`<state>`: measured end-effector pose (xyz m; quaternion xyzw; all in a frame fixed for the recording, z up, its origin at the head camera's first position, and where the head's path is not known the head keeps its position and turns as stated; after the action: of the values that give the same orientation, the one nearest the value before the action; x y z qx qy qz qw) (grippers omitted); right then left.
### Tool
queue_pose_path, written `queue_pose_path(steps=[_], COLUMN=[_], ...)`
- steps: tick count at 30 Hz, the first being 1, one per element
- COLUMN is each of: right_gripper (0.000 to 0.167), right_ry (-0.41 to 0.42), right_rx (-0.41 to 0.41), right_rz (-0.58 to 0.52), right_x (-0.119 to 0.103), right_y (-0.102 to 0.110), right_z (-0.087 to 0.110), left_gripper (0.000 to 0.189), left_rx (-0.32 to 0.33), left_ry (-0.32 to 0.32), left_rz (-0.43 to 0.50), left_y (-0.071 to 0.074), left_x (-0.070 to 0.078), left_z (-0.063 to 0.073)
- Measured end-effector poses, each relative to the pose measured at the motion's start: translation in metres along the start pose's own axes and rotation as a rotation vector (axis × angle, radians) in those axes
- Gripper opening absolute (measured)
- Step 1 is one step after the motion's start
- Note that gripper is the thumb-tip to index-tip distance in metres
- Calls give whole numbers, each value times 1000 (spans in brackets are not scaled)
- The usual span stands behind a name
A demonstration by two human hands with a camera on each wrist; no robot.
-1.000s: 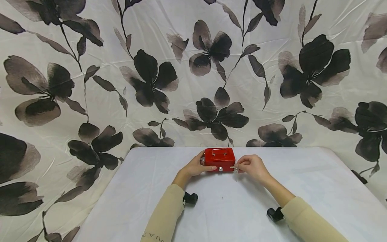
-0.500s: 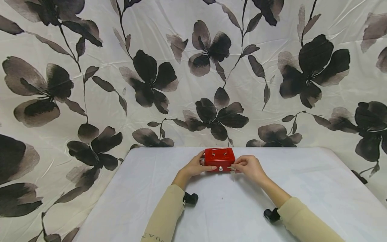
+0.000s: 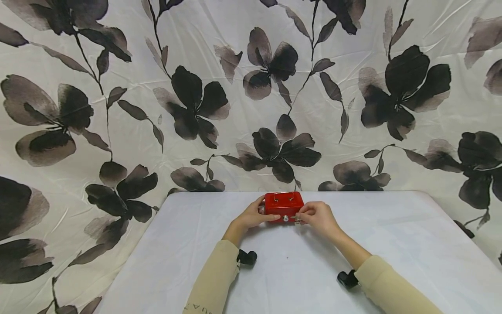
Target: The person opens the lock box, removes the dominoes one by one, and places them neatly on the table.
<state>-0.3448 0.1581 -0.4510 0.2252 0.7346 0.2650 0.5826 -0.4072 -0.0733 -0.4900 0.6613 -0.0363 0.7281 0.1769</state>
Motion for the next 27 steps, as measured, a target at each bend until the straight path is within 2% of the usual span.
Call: queue_pose_path(steps=[7, 19, 27], right_gripper=[6, 6, 7], right_ry=[43, 68, 151], right_rx=[13, 46, 80], right_rz=[44, 101, 161], right_x=[-6, -14, -22], right_y=[-4, -7, -7], right_z=[-1, 0, 1], left_gripper=[101, 101, 99], left_rx=[-12, -10, -16], left_ry=[3, 6, 5], left_rz=[30, 41, 57], left_y=[-1, -1, 0], left_x=[0, 2, -1], left_z=[0, 0, -3])
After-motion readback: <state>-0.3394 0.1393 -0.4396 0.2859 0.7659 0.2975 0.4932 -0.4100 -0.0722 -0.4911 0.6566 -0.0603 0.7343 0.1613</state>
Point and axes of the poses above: each hand's wrist, its own z-axis away from the middle knuckle, its own y-axis out of the back of the hand, x = y × z, the point moved 4 cm from there along -z, towards the middle knuckle, and after that the axes turned 13 degrees about z, right-handed, at the moved point
